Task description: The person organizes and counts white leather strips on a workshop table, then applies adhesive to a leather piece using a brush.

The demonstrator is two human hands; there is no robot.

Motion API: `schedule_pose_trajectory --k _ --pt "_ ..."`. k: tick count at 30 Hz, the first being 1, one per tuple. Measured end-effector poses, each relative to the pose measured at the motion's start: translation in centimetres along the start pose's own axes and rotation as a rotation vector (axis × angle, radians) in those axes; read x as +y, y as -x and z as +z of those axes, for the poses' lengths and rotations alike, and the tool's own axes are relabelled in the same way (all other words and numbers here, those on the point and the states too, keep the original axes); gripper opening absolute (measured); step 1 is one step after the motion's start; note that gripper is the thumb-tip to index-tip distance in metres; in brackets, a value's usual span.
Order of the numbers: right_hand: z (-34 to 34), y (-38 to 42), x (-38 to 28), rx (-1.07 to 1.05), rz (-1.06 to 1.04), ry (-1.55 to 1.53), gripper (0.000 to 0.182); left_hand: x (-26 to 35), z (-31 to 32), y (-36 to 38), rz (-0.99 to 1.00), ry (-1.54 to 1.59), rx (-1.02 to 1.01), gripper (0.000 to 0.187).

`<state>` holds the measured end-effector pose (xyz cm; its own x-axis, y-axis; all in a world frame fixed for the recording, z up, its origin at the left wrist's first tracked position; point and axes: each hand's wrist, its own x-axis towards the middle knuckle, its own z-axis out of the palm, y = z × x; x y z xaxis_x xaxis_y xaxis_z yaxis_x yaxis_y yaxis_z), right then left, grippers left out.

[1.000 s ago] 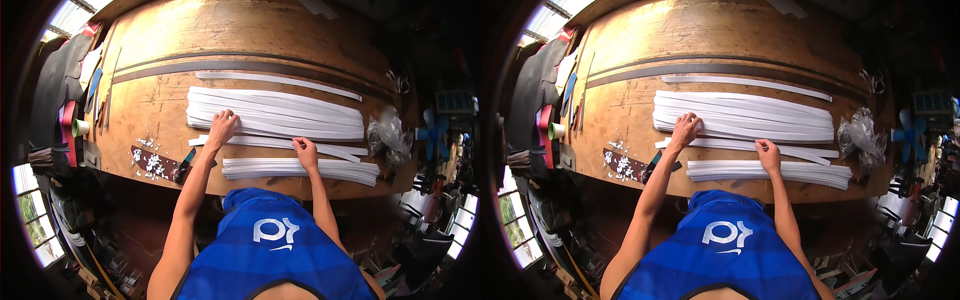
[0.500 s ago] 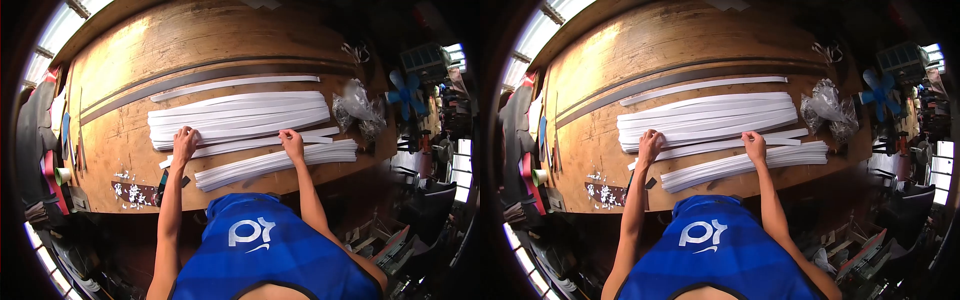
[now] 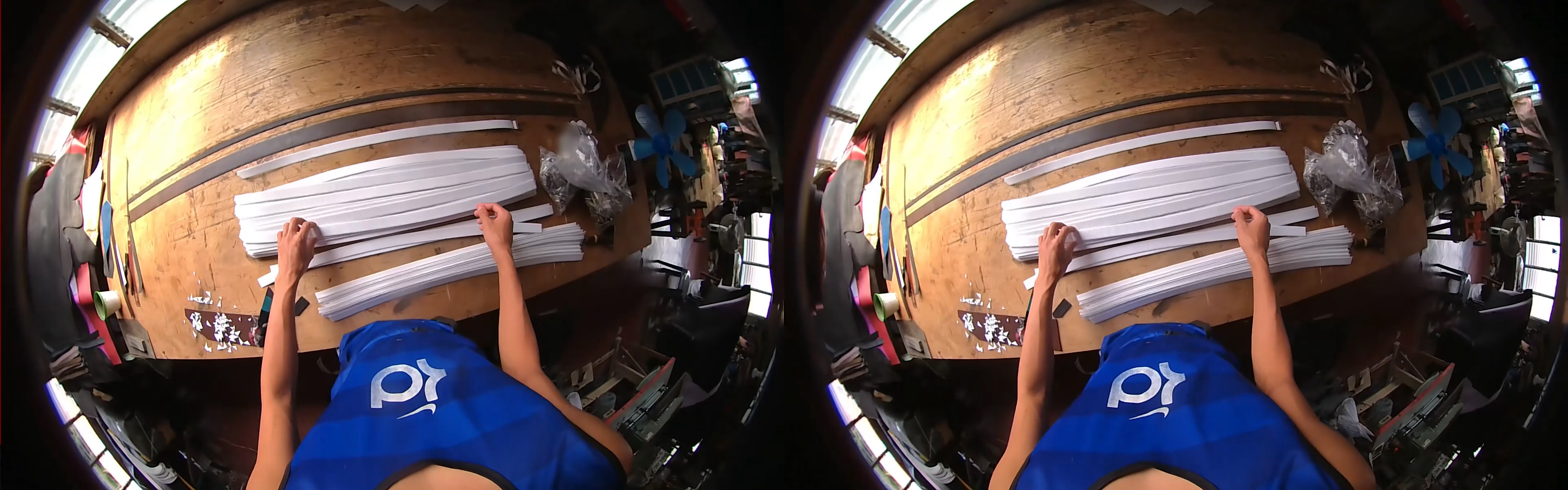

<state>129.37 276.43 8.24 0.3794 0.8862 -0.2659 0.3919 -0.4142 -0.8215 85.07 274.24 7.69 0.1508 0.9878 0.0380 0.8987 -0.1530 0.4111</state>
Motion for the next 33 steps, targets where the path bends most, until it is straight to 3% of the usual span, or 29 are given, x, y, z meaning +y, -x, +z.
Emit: schedule_pose_trajectory --k 5,9,14,18,21,24,28,33 --pt "-1.9 -2.8 -0.1 0.091 0.005 -0.014 0.018 -0.5 -0.5 -0.6 0.003 0.113 0.072 0.032" --pt "-3.1 -4.5 0.0 0.103 0.012 -0.051 0.018 -1.4 -2.2 -2.9 -0.140 0.235 0.180 0.021" --pt "-5.1 -6.9 2.7 0.320 0.085 -0.057 0.020 -4.1 -4.9 -4.9 -0.226 0.215 0.193 0.017" --pt "-6.2 -8.7 6.5 0.439 0.141 -0.008 0.039 -7.0 -5.1 -3.6 -0.349 0.217 0.209 0.017" --pt "-6.4 -8.9 7.1 0.450 0.225 -0.046 0.053 -9.3 -4.6 -0.9 -0.548 0.210 0.299 0.020" --pt "-6.4 -8.7 6.0 0.401 0.279 -0.096 0.059 -10.3 -3.4 2.4 -0.867 0.375 0.529 0.026" --pt "-5.7 -9.2 5.4 0.427 0.312 -0.047 0.050 -10.3 -1.3 4.8 -1.064 0.434 0.517 0.032" --pt "-4.8 -9.8 5.7 0.387 0.302 -0.068 0.047 -8.4 -0.8 2.9 -1.281 0.350 0.490 0.050"
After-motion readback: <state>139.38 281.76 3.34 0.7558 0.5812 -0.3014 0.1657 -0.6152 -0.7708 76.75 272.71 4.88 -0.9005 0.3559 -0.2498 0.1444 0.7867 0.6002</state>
